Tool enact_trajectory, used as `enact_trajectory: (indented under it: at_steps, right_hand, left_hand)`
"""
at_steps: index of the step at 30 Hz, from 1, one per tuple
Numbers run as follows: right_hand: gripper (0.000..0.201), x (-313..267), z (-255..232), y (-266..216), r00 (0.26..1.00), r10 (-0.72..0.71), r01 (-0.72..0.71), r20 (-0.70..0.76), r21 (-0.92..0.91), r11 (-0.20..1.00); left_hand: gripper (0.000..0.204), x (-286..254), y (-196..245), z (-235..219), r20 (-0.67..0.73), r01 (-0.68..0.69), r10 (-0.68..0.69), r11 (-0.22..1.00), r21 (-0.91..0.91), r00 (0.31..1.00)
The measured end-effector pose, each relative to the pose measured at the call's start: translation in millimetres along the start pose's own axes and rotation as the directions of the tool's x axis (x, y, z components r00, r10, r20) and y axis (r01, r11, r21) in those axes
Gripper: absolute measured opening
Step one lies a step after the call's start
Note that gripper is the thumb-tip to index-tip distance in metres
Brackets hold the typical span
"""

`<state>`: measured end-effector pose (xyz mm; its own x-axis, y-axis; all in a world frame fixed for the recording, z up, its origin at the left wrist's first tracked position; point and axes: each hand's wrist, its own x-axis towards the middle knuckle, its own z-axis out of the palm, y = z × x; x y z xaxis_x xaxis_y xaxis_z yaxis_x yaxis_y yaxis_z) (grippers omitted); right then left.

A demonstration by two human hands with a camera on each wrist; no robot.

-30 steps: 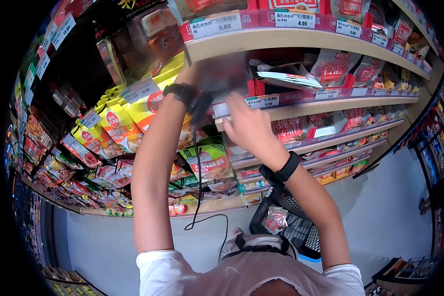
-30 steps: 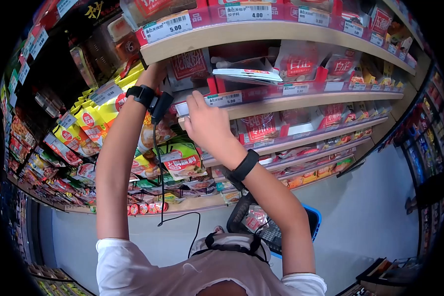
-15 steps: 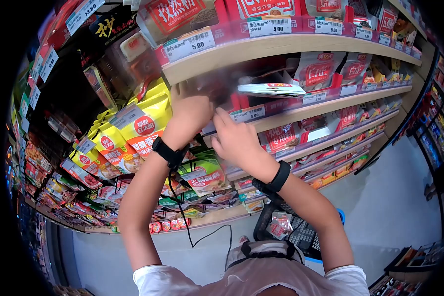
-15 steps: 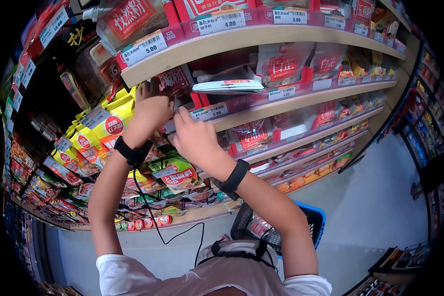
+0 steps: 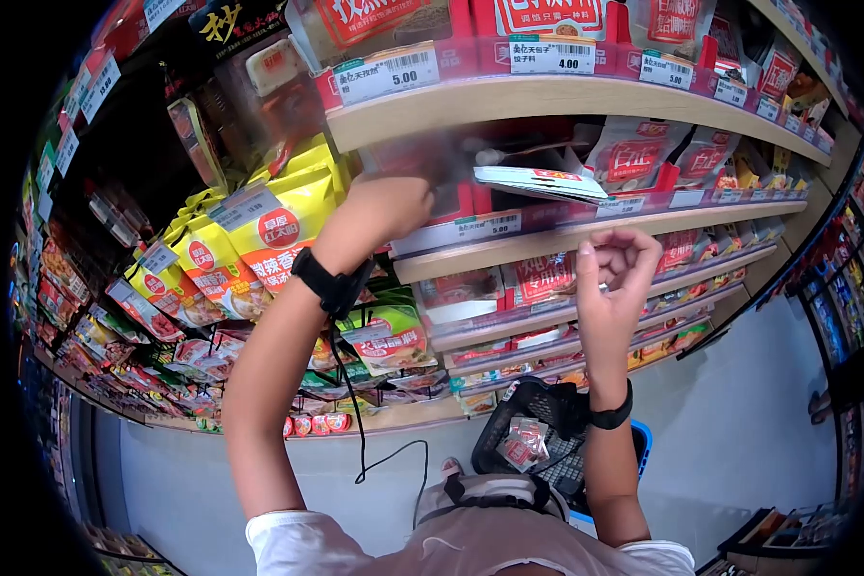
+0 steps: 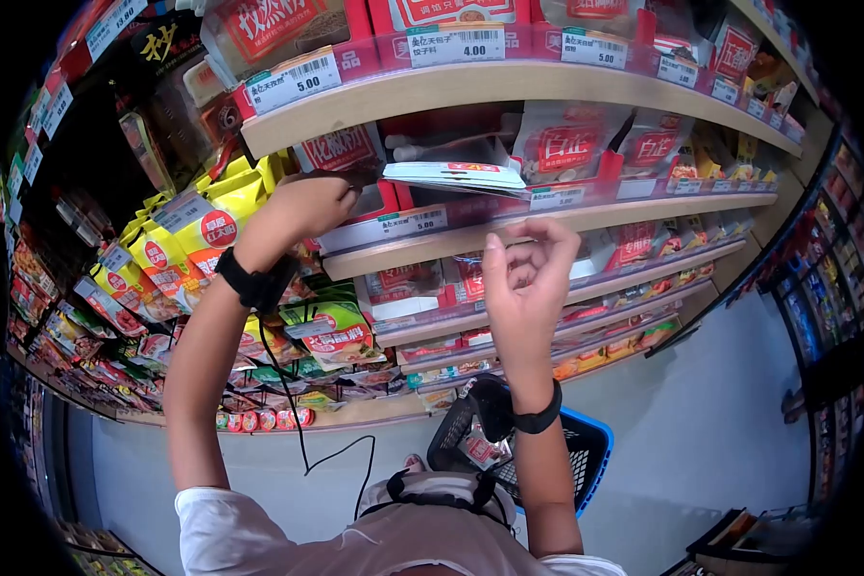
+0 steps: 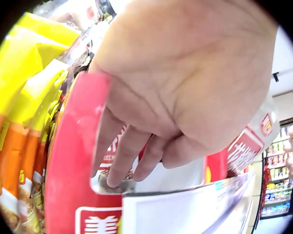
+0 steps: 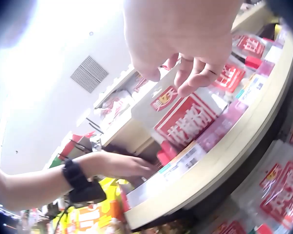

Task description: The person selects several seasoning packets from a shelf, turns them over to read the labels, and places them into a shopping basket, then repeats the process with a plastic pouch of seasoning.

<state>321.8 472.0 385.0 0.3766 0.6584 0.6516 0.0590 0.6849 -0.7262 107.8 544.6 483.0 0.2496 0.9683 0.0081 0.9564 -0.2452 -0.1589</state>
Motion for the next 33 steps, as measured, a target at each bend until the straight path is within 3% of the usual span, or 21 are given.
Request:
enact_trajectory:
  at_steps: [1, 2, 4, 6, 7, 10, 11, 12, 14, 15, 16, 20, 21, 24, 27, 28, 30, 31, 33]
  right_hand:
    - [0.022, 6.8, -0.6, -3.4, 1.000, -0.021, 0.021, -0.016, -0.052, 0.998]
    - [0.023, 13.9, -0.6, -6.4, 0.998, -0.044, 0.040, -0.033, -0.104, 0.994]
    - [0.022, 21.3, -1.8, -4.1, 0.997, -0.076, 0.071, -0.027, -0.150, 0.986]
    - [0.021, 24.6, -4.7, 7.3, 0.996, -0.087, 0.089, 0.021, -0.142, 0.986]
    - [0.019, 23.7, -8.9, 6.2, 0.999, -0.021, 0.028, 0.043, -0.157, 0.987]
    - [0.016, 17.8, -15.3, 20.7, 0.993, -0.116, 0.121, 0.036, -0.196, 0.973]
    - [0.015, 16.3, -11.3, 22.5, 0.996, -0.087, 0.087, -0.004, -0.078, 0.993]
    - [0.015, 17.1, -10.5, 23.9, 0.999, -0.037, 0.038, 0.018, -0.043, 0.998]
    - [0.015, 21.2, -11.5, 27.0, 0.996, 0.059, -0.061, 0.068, 0.023, 0.998]
    - [0.018, 25.6, -14.1, 32.1, 0.986, 0.081, -0.062, 0.145, -0.129, 0.990]
    - [0.018, 27.9, -13.9, 33.3, 0.973, 0.105, -0.089, 0.207, -0.084, 0.992]
    - [0.017, 38.2, -14.7, 27.4, 0.991, 0.008, 0.000, 0.134, -0.059, 0.998]
    - [0.020, 40.3, -13.3, 14.7, 0.992, -0.060, 0.071, 0.109, -0.097, 0.993]
    - [0.015, 43.4, -19.6, -3.1, 0.979, -0.202, 0.201, 0.024, 0.061, 0.978]
    - [0.009, 25.3, -26.7, -25.0, 0.927, -0.369, 0.362, -0.067, -0.089, 0.928]
    - [0.009, 16.1, -31.5, -28.7, 0.948, -0.313, 0.314, -0.064, 0.003, 0.950]
    - [0.014, -4.0, -37.2, -36.8, 0.967, -0.239, 0.237, -0.091, -0.031, 0.971]
    - [0.016, -11.7, -38.9, -41.1, 0.983, -0.151, 0.151, -0.101, -0.006, 0.989]
    - [0.022, -24.6, -40.2, -46.7, 0.992, 0.029, -0.022, -0.123, 0.055, 0.998]
  left_hand:
    - [0.032, -9.0, 5.6, -5.0, -0.007, 0.009, -0.009, 0.999, -0.034, 1.000]
    - [0.032, -15.4, 10.0, 0.5, -0.169, -0.066, 0.042, 0.988, -0.137, 0.985]
    - [0.034, -30.5, 17.0, 12.7, -0.492, -0.254, 0.084, 0.922, -0.291, 0.867]
    - [0.041, -45.4, 34.7, 18.0, -0.582, -0.364, 0.087, 0.850, -0.380, 0.809]
    - [0.047, -52.4, 41.6, 19.7, -0.597, -0.370, 0.076, 0.845, -0.387, 0.799]
    - [0.051, -55.0, 52.4, 38.5, -0.676, -0.436, 0.058, 0.804, -0.404, 0.734]
    - [0.052, -53.2, 56.6, 46.3, -0.688, -0.454, 0.039, 0.779, -0.433, 0.725]
    - [0.054, -55.7, 62.7, 46.2, -0.599, -0.397, -0.016, 0.735, -0.550, 0.800]
    - [0.053, -50.0, 66.2, 53.1, -0.577, -0.425, -0.065, 0.611, -0.668, 0.814]
    - [0.052, -50.2, 69.2, 53.3, -0.574, -0.425, -0.075, 0.594, -0.683, 0.816]
    - [0.052, -50.9, 72.2, 53.5, -0.569, -0.426, -0.084, 0.577, -0.697, 0.818]
    - [0.052, -52.4, 70.4, 51.7, -0.656, -0.497, -0.051, 0.611, -0.617, 0.753]
    - [0.055, -53.6, 67.9, 52.1, -0.636, -0.491, -0.050, 0.590, -0.641, 0.770]
    - [0.058, -59.8, 66.2, 58.0, -0.656, -0.543, -0.084, 0.489, -0.683, 0.750]
    - [0.062, -76.8, 77.3, 53.4, -0.678, -0.574, -0.093, 0.458, -0.679, 0.729]
    - [0.062, -82.3, 81.8, 53.2, -0.665, -0.570, -0.091, 0.438, -0.695, 0.741]
    - [0.060, -93.6, 91.8, 57.5, -0.636, -0.562, -0.077, 0.394, -0.727, 0.768]
    - [0.042, -95.8, 94.7, 69.4, -0.555, -0.504, -0.126, 0.292, -0.813, 0.823]
    - [0.027, -100.2, 94.7, 101.5, -0.403, -0.385, -0.148, 0.137, -0.913, 0.903]
